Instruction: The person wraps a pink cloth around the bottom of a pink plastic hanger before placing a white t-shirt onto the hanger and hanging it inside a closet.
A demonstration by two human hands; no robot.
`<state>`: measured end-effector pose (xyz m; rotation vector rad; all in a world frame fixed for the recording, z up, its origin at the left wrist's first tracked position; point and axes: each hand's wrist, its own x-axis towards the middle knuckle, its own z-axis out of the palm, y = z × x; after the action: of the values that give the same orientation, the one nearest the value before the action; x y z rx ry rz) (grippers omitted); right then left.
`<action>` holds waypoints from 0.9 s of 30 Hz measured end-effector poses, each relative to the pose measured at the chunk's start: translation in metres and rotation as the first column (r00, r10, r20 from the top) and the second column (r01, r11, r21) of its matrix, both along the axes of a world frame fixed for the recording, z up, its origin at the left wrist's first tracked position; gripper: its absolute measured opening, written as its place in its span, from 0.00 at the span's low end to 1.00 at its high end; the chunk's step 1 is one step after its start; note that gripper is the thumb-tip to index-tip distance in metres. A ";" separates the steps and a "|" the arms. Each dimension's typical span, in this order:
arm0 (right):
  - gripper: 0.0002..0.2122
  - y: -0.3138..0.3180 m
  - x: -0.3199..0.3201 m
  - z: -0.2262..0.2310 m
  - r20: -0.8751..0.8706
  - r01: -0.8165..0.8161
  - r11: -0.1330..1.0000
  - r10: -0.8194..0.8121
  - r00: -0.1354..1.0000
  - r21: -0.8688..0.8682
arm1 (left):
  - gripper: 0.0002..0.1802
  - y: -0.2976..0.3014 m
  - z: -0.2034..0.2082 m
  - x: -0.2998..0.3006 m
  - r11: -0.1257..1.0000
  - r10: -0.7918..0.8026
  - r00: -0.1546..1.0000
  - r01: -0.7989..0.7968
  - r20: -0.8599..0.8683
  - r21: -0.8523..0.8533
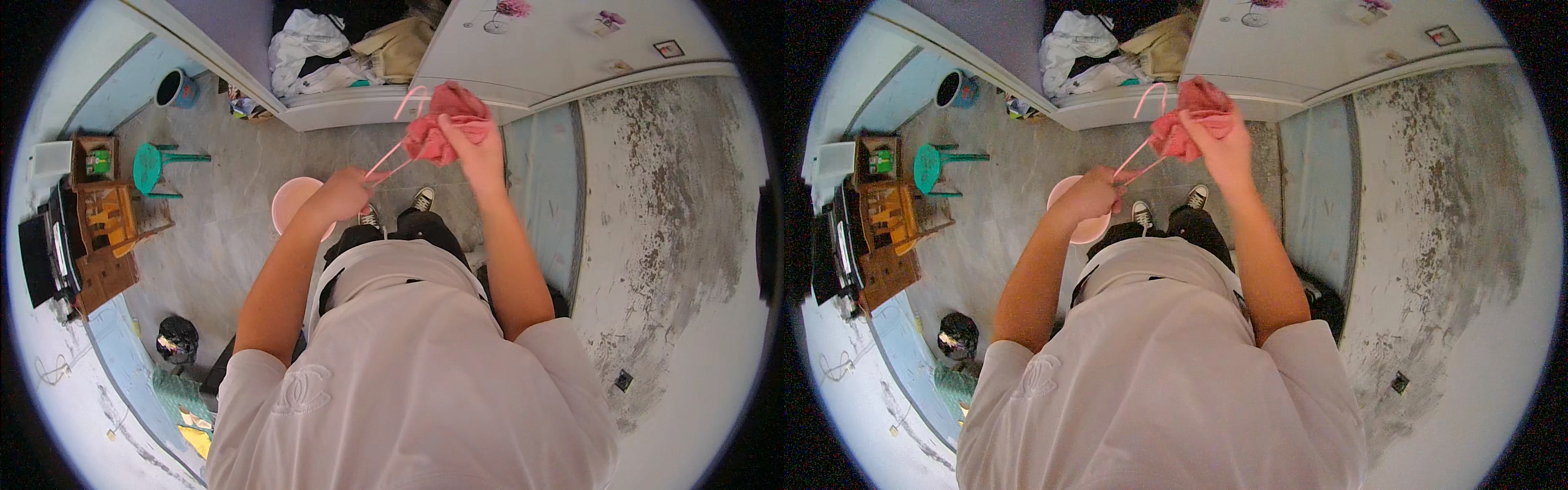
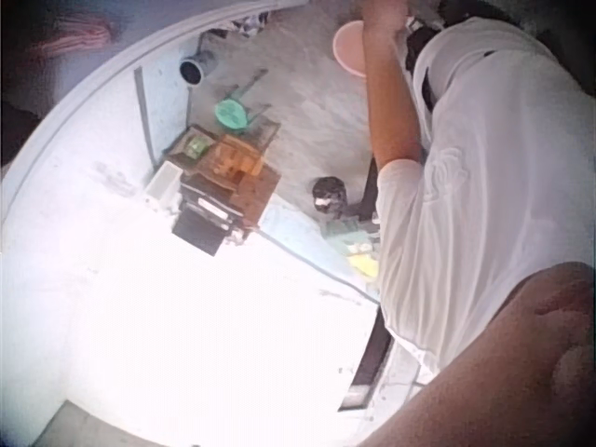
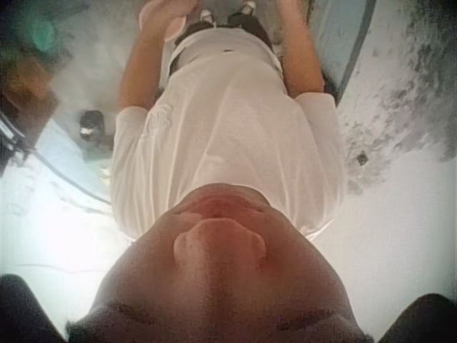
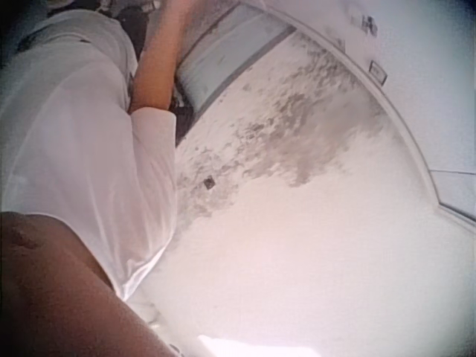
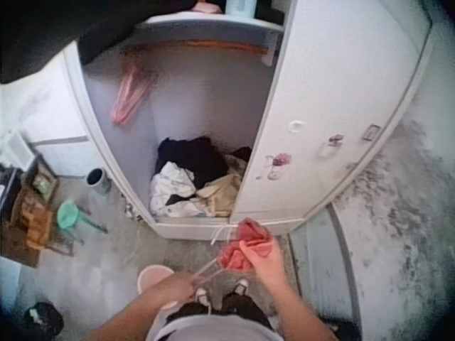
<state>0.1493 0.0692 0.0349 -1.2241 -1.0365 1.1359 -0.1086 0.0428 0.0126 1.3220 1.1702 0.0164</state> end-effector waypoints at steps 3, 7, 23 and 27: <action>0.30 0.007 -0.019 -0.016 0.182 -0.024 0.993 0.003 0.983 0.112 | 0.27 0.001 -0.003 0.013 0.968 -0.092 0.993 0.108 -0.079 0.225; 0.25 0.018 -0.025 -0.015 0.440 0.040 0.995 0.004 0.898 -0.091 | 0.27 0.001 -0.031 0.017 0.900 -0.104 0.944 0.223 -0.312 0.374; 0.09 0.056 -0.008 0.060 0.977 -0.773 0.600 -0.075 0.201 0.206 | 0.32 0.022 0.035 -0.017 0.930 -0.362 0.900 0.366 -0.242 -0.032; 0.08 0.051 -0.022 0.065 0.995 -0.906 0.421 -0.099 -0.012 0.031 | 0.32 0.027 0.031 -0.022 0.934 -0.357 0.900 0.345 -0.251 -0.091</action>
<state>0.1274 0.1206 0.0996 -0.6377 -2.8947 -0.0830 -0.1310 0.0701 0.0436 1.5113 1.1274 -0.4601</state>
